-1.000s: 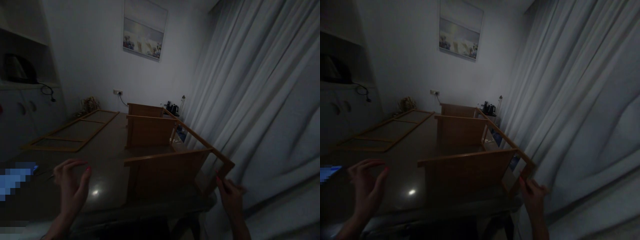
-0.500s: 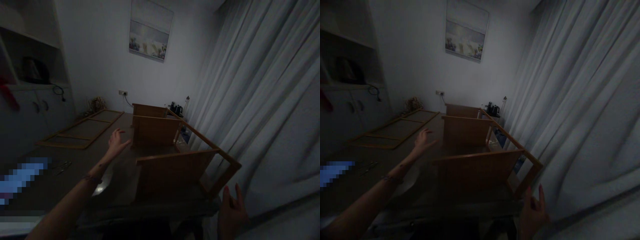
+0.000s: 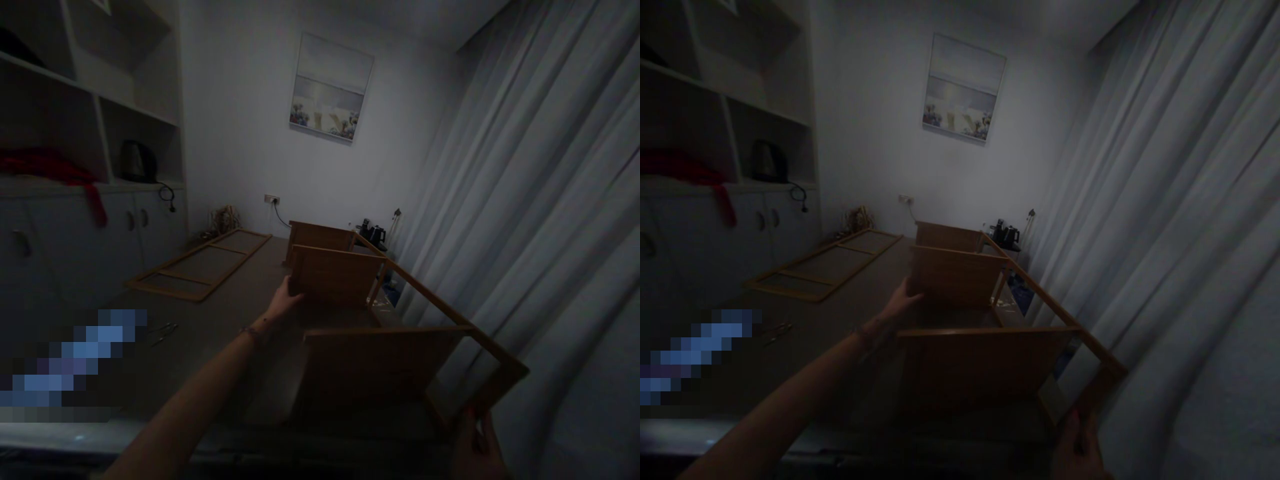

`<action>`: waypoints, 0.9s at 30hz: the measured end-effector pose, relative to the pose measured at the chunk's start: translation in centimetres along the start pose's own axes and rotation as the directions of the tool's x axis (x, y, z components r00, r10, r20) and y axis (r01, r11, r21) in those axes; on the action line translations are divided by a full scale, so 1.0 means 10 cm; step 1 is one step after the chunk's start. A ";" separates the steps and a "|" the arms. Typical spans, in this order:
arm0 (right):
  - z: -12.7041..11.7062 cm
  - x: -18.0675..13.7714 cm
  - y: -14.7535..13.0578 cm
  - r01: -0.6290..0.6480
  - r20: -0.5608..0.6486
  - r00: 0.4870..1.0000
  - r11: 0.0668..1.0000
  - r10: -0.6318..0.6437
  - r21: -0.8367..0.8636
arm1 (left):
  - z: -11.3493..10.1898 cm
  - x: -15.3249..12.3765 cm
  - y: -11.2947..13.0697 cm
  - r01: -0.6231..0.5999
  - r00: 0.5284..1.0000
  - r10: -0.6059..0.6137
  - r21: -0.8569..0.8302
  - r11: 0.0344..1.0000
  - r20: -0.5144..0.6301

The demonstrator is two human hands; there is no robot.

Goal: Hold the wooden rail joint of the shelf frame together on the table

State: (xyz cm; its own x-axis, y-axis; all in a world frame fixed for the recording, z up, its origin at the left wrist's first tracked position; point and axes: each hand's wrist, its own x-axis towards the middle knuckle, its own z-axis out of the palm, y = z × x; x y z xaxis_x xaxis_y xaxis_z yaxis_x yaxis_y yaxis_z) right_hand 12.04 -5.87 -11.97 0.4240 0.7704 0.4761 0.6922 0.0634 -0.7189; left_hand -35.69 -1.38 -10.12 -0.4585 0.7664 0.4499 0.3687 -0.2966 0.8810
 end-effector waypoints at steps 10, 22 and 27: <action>0.11 0.71 0.06 -0.053 0.113 0.991 0.993 0.066 -0.110 | -0.01 -0.13 0.03 -0.007 0.997 0.009 -0.032 0.999 0.075; 0.12 0.53 -0.10 -0.172 0.124 0.976 0.984 0.177 -0.051 | -0.25 -0.27 0.02 -0.037 0.969 0.037 -0.005 0.999 0.244; -0.06 -0.15 -0.39 -0.143 0.232 0.965 0.986 0.119 0.085 | -0.61 0.14 -0.29 -0.002 0.992 -0.008 0.078 0.997 0.123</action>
State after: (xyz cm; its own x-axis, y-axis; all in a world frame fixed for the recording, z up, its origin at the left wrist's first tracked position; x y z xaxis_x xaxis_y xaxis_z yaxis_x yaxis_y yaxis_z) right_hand 9.07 -7.66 -9.56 0.3564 0.8986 0.2561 0.5725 0.0066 -0.8199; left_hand -42.29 -2.88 -11.09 -0.3586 0.8329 0.4215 0.4314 -0.2525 0.8661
